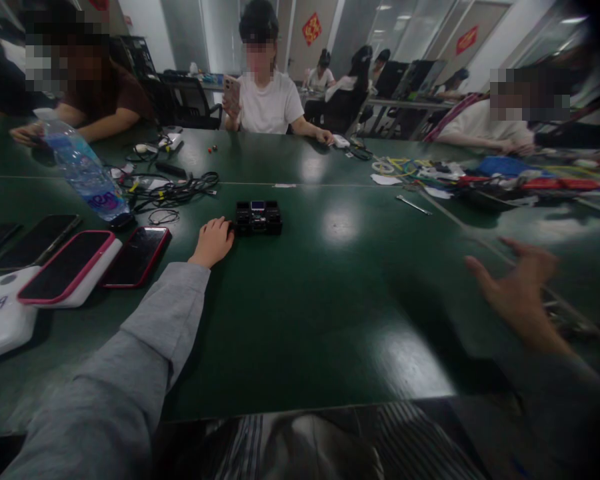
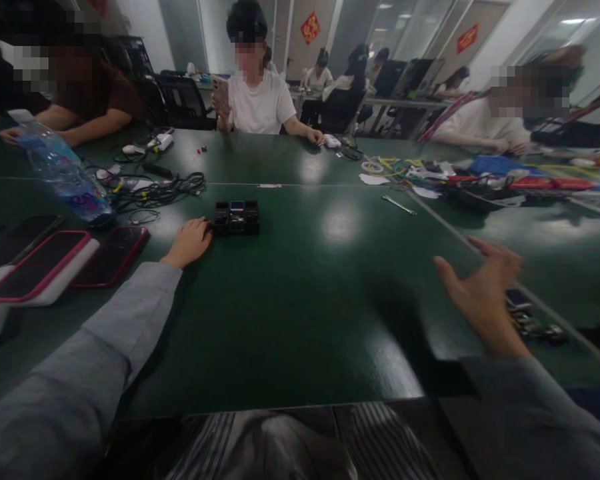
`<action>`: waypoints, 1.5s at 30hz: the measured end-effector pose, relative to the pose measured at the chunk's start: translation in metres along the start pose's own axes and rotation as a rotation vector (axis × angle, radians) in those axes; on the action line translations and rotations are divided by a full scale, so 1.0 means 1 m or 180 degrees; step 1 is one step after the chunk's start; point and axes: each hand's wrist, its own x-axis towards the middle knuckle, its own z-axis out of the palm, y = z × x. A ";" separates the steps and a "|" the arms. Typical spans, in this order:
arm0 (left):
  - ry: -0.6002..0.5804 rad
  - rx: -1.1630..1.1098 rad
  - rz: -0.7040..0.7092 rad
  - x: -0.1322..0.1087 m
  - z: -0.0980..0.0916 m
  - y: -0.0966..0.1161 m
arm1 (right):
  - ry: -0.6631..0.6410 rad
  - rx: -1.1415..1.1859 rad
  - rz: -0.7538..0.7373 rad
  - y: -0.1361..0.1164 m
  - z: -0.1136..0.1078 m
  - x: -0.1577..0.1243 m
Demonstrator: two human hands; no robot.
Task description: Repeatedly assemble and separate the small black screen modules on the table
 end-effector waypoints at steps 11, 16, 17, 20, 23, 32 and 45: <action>-0.0044 -0.0012 -0.0013 0.001 -0.003 0.001 | -0.1254 0.0419 -0.1357 -0.254 0.214 0.043; -0.0081 -0.0006 -0.0007 0.001 -0.005 0.002 | -0.1338 0.0441 -0.1339 -0.250 0.217 0.047; -0.0090 0.0002 -0.0012 0.001 -0.005 0.002 | -0.1317 0.0470 -0.1257 -0.248 0.217 0.048; -0.0099 0.0033 -0.0023 0.001 -0.006 0.003 | -0.1115 0.0512 -0.0850 -0.245 0.218 0.051; -0.0101 0.0039 -0.0042 0.001 -0.006 0.004 | -0.0785 0.0489 -0.0468 -0.242 0.220 0.054; -0.0075 0.0027 -0.0017 0.002 -0.005 0.003 | -0.1266 0.0727 -0.0436 -0.224 0.235 0.060; -0.0077 -0.0001 -0.0054 0.000 -0.007 0.004 | -0.1735 0.1820 -0.0498 -0.172 0.154 0.021</action>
